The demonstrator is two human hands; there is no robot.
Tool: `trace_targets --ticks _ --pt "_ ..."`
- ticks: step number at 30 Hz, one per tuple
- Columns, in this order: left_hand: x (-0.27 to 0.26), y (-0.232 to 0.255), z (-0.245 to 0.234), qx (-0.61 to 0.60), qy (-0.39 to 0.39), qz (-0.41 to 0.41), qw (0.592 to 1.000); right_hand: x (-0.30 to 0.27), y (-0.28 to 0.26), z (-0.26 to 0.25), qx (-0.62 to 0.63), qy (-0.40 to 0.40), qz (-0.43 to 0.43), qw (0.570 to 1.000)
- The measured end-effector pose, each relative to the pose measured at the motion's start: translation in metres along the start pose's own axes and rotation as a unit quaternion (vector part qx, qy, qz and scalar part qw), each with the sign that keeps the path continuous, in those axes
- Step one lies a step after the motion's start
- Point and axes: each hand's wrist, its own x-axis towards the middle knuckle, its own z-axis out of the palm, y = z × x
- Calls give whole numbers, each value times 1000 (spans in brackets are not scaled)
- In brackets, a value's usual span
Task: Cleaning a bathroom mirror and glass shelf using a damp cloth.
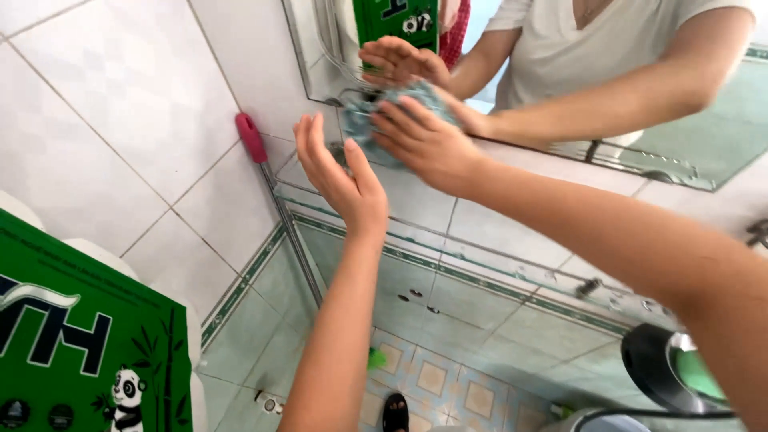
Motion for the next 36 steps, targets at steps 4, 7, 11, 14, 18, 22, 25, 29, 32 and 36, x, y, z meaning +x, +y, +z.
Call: trace_targets --ticks 4,7,11,14,18,22,25,29,32,36 --pt "3 1 3 10 9 -1 1000 91 -13 25 52 55 4 997" --pt "5 -6 6 30 -2 11 999 128 -34 61 77 21 -34 996" --pt "4 -8 8 42 -24 -5 999 76 -23 48 100 125 -9 987" --pt "5 -12 8 48 -37 3 998 10 -1 33 58 47 -33 997" --pt "-1 -14 2 62 -68 9 996 -92 32 -21 109 -9 -66 992" --pt "-1 -19 6 74 -69 16 995 -181 61 -71 151 -105 -58 981" --pt "-7 -5 8 98 -84 37 991 -226 72 -117 130 -187 -9 974" --pt "-37 40 27 49 -112 63 991 -259 92 -158 138 -275 42 951" --pt "-57 88 38 4 -168 107 980 -263 118 -181 91 -364 35 926" --pt "-85 130 51 -84 -226 103 965 -263 137 -198 167 -211 193 944"
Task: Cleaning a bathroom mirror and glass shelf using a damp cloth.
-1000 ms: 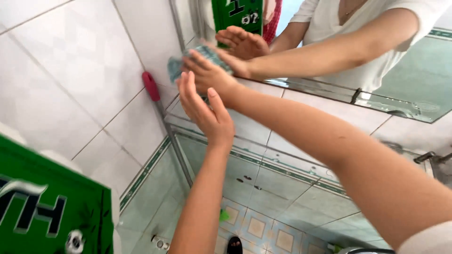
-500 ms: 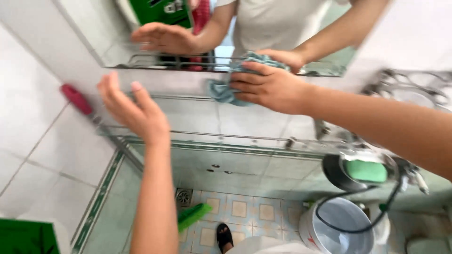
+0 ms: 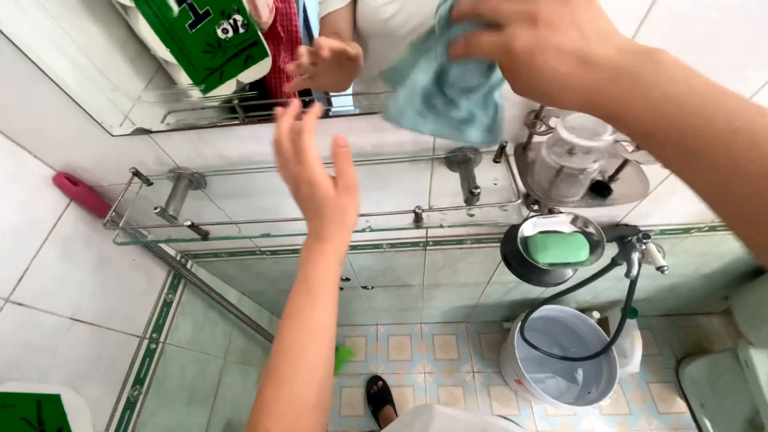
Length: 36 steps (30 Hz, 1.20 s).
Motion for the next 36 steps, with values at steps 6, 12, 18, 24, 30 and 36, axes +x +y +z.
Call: trace_targets --ticks 6,12,18,24,30,36 --pt "-14 20 16 -61 -40 -3 997 -14 -22 42 -22 59 82 995" --pt "-13 18 17 -133 -58 -60 988 -24 -48 54 105 30 139 984" --pt "-20 25 9 -302 -80 -159 937 -8 -71 45 368 128 199 899" --pt "-30 45 -9 -220 -124 -50 966 -15 -87 40 541 109 347 759" --pt "-20 23 -10 -194 -153 -74 966 -19 -94 48 238 -2 228 944" --pt "-31 8 -23 -233 -144 -83 958 3 -92 124 334 -63 40 940"
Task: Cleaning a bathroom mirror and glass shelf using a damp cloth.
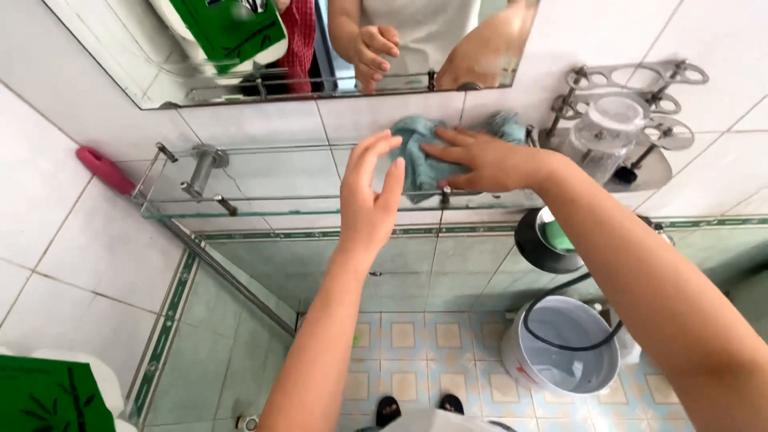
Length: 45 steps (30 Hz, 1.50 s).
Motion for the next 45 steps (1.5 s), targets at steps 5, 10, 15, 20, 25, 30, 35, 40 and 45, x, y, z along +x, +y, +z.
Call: trace_targets --ticks 5,10,15,20,25,30,35,40,45 --pt "-2 2 -14 -78 20 -33 996 35 -40 -16 15 -28 103 994" --pt "-7 0 -31 -104 34 -53 993 33 -37 -10 462 74 217 857" --pt "20 5 -17 58 14 27 998 21 -70 -39 182 157 -59 969" --pt "50 -27 15 30 -270 23 962 -9 -42 -2 243 259 203 913" --pt "69 -78 7 149 -511 81 842 -18 -50 11 58 343 154 925" --pt "71 -103 -108 191 -468 -14 863 -19 -46 7 61 364 159 916" --pt "71 -113 -188 266 -408 -119 865 -17 -48 9 145 361 200 899" --pt "77 -73 -159 525 -299 -238 761 -18 -46 11 104 382 187 899" --pt "66 -49 -91 412 -313 -164 840 -19 -41 17 103 391 181 897"
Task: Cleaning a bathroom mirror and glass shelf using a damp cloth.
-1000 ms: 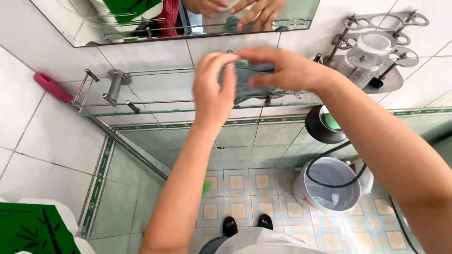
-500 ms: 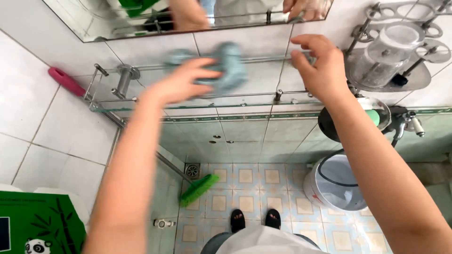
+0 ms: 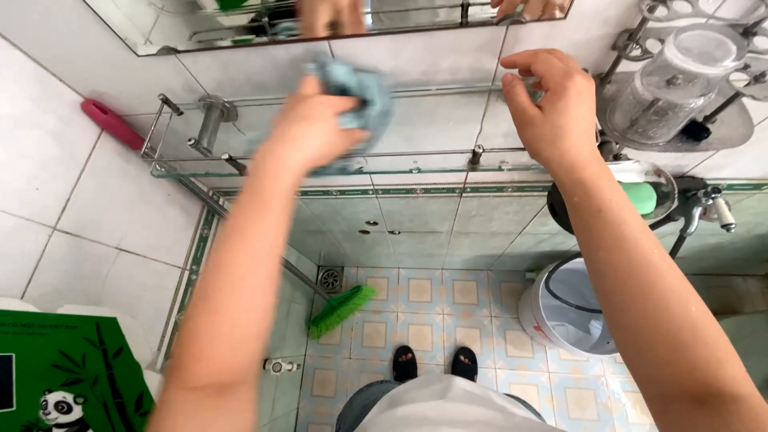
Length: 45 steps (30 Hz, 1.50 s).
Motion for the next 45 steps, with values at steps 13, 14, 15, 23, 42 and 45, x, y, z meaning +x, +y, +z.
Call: trace_targets --ticks 13,14,15,23,42,45 --pt "-9 109 16 -86 -38 69 993 1 6 0 39 -2 30 999" --pt "-8 102 8 -84 -33 71 993 4 7 1 40 2 25 999" --pt "-11 95 3 -59 -42 51 996 1 8 1 31 -1 14 999" --pt "-46 14 -39 54 -53 -79 994 -3 4 -1 41 -20 56 997" --pt "-113 -8 99 -81 483 8 872 -1 -8 -2 16 -50 122 991" --pt "-109 4 100 -89 468 22 879 -1 -7 -1 12 -51 121 991"
